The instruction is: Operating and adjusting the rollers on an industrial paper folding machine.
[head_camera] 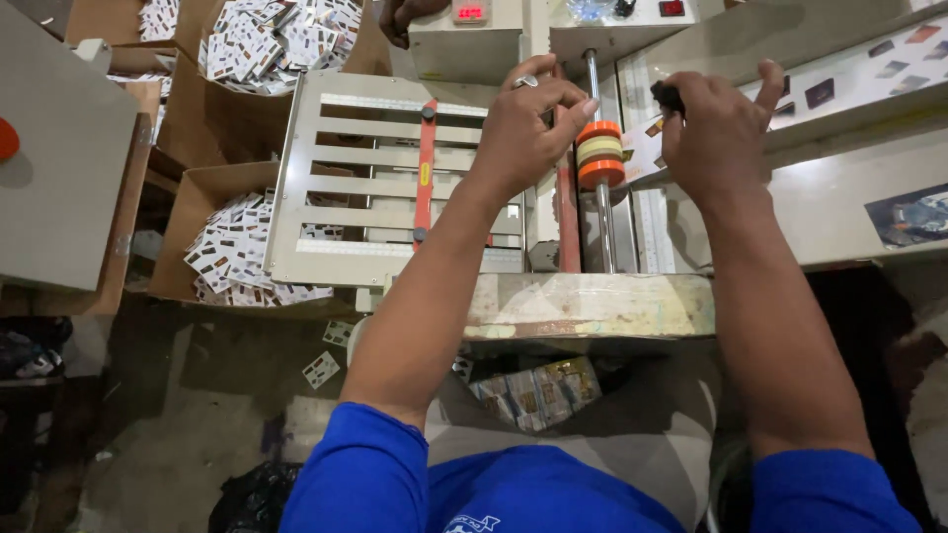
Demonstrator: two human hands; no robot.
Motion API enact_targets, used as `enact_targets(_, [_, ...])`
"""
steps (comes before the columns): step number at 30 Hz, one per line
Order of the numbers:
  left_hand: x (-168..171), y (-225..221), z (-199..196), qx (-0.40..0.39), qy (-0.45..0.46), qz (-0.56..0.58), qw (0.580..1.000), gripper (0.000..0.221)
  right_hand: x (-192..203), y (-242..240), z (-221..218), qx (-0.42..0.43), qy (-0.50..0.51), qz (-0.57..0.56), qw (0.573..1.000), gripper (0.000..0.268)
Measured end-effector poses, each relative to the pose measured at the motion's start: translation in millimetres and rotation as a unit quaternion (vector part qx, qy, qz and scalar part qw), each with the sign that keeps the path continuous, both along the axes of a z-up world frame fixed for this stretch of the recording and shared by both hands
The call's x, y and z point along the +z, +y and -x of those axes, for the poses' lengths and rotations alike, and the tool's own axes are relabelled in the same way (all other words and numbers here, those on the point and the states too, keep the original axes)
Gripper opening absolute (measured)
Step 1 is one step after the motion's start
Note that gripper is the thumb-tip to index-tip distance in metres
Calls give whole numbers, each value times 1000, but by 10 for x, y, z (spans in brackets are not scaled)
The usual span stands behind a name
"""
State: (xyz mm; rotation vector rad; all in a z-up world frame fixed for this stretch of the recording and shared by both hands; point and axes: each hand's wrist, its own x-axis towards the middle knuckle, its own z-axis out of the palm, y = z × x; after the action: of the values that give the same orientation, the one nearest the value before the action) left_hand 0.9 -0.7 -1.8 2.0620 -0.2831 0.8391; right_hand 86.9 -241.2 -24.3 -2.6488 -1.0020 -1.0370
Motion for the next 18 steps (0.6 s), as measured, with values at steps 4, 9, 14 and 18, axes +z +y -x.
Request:
enact_targets(4, [7,-3,3,-3,7,-1,1000,15,-262,-3,-163,-69,166,81,980,18])
enact_targets(9, [10,3,10,4,18,-12,1000,16,-200,55,-143,29,51,20,998,31])
enact_targets(14, [29,4,25,0,27,-2,1000,17,-63,81,-19,26,57,-1,998,27])
enact_targets(18, [17,4,15,-7,28,-5,1000,18,-276,89,-92,37,126,54,990,22])
